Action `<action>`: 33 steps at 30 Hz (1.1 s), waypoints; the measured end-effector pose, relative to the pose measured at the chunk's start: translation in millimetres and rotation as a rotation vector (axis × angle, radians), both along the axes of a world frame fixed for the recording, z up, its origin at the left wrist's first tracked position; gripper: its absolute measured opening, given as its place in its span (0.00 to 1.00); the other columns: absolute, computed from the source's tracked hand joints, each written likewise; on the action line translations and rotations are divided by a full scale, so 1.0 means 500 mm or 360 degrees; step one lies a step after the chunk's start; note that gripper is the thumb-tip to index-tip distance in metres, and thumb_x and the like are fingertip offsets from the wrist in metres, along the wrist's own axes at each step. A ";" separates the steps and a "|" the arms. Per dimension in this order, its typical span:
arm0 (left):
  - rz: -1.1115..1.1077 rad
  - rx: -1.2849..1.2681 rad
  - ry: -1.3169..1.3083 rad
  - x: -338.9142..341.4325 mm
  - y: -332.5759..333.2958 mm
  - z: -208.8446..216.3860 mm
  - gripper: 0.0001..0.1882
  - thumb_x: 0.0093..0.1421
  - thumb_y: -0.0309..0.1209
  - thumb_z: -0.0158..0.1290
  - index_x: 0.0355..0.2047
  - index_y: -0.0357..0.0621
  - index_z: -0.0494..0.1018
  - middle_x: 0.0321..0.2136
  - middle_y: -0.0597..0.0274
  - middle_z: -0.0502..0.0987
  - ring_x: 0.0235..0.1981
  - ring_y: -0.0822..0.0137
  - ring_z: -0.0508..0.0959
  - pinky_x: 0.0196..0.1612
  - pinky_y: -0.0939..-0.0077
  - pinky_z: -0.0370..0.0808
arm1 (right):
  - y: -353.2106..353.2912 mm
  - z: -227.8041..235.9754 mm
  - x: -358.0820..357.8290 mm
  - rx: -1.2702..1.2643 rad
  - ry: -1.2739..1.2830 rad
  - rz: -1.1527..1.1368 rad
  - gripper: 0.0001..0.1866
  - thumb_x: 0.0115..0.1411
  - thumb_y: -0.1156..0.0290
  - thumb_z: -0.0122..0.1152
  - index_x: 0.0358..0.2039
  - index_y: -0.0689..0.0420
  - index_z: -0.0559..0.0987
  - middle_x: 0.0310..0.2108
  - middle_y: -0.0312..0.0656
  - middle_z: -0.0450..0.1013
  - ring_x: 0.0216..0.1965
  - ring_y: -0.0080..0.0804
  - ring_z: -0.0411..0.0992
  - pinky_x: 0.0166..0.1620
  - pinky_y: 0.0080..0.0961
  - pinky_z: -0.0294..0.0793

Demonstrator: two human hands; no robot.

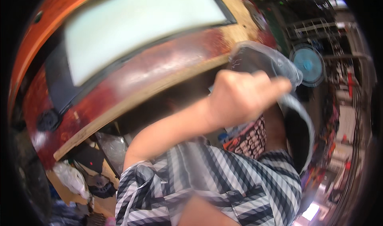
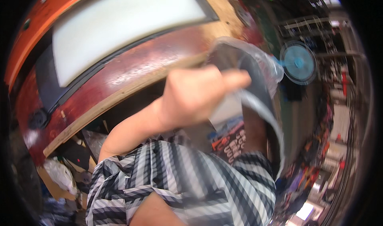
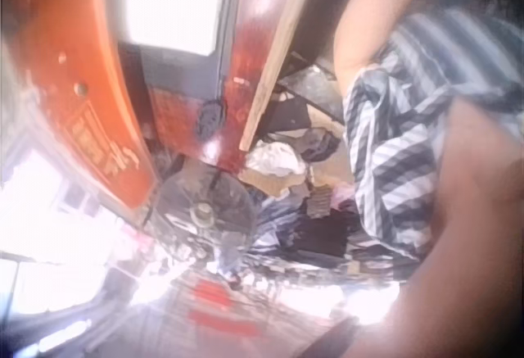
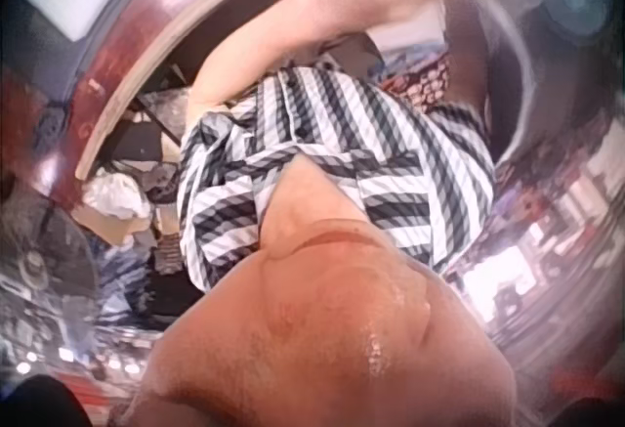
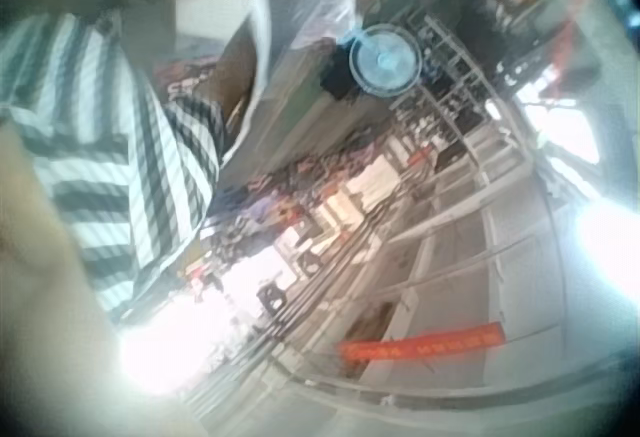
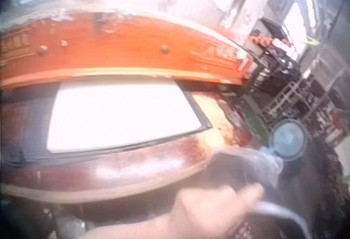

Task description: The person repeatedly peels adhesive stickers from a black sheet using both hands, then folds the sheet and places it aside. They repeat the process with a second black sheet, peeling off stickers and folding the sheet.

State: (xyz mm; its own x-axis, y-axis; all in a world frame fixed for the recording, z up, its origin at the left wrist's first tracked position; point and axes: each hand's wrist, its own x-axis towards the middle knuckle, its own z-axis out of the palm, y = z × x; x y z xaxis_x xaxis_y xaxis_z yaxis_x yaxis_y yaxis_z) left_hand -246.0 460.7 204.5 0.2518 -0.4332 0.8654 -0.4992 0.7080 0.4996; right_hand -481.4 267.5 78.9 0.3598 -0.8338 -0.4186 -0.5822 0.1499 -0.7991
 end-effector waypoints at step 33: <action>0.0535 0.1343 0.1213 0.357 0.200 -0.331 0.28 0.61 0.33 0.55 0.59 0.34 0.62 0.53 0.52 0.72 0.52 0.62 0.73 0.54 0.70 0.70 | -0.088 0.177 0.297 0.0380 -0.1096 -0.0103 0.26 0.52 0.70 0.64 0.52 0.61 0.74 0.46 0.46 0.75 0.45 0.38 0.74 0.53 0.33 0.73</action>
State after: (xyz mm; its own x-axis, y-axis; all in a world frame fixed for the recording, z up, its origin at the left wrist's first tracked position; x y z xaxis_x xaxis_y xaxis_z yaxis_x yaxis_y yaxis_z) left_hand -67.6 560.8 38.9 0.7887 -0.6089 -0.0848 0.0314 -0.0979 0.9947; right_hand -332.9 223.5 167.5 0.5601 -0.7766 -0.2884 0.0565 0.3831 -0.9220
